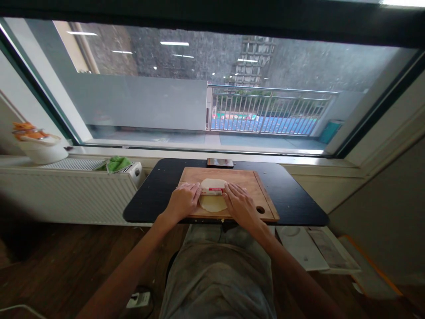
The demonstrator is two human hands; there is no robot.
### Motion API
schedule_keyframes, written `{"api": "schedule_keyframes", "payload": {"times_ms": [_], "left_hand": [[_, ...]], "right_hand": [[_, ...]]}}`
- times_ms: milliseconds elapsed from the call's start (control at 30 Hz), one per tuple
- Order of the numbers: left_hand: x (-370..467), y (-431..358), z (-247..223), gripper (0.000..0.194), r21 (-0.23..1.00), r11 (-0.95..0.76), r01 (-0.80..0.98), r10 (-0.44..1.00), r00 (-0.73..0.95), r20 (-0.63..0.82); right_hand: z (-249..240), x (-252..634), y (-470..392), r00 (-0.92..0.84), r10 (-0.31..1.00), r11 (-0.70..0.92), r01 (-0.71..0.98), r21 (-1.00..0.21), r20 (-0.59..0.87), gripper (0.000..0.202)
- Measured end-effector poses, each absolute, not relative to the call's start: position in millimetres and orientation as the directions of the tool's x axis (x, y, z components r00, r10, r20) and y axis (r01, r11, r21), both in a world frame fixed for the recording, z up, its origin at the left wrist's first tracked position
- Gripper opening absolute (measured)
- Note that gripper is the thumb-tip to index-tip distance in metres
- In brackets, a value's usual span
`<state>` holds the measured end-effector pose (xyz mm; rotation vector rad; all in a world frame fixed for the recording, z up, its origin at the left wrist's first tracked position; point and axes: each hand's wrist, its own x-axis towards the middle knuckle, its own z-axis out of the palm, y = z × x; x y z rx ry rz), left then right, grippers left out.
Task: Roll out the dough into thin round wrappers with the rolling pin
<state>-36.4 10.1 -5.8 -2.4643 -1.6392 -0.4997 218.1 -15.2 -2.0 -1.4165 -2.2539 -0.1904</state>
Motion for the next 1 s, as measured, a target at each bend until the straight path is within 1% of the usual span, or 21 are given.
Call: {"api": "schedule_keyframes", "payload": {"times_ms": [100,200,333,433,567,667,833,1000], "left_hand": [[-35,11,-10,0.052,0.058,-0.433,0.899,0.847,0.385,0.367],[-32,18,-11,0.053,0.053,-0.463,0.885,0.828,0.411,0.381],[-28,35,-8,0.051,0.074,-0.467,0.881,0.841,0.416,0.345],[-23,50,-5,0.052,0.088,-0.431,0.898,0.862,0.380,0.336],[-16,70,-2,0.056,0.057,-0.360,0.931,0.877,0.317,0.361],[-11,85,2,0.061,0.033,-0.290,0.956,0.898,0.261,0.354],[-5,107,7,0.062,0.082,-0.207,0.975,0.929,0.170,0.329],[-2,117,9,0.058,0.091,-0.183,0.979,0.937,0.145,0.316]], "right_hand": [[-10,215,-34,-0.318,0.814,0.419,0.901,-0.113,0.487,0.053],[-13,214,-40,-0.285,0.829,0.382,0.917,-0.115,0.482,0.055],[-10,215,-26,-0.317,0.828,0.399,0.913,-0.088,0.463,0.058],[-8,219,-5,-0.342,0.828,0.406,0.912,-0.053,0.445,0.059],[-5,222,29,-0.307,0.875,0.339,0.940,-0.022,0.374,0.060],[-2,220,54,-0.264,0.893,0.285,0.959,-0.003,0.366,0.059],[2,216,93,-0.224,0.912,0.235,0.972,0.011,0.342,0.062],[7,216,124,-0.215,0.926,0.228,0.974,-0.007,0.309,0.065]]}}
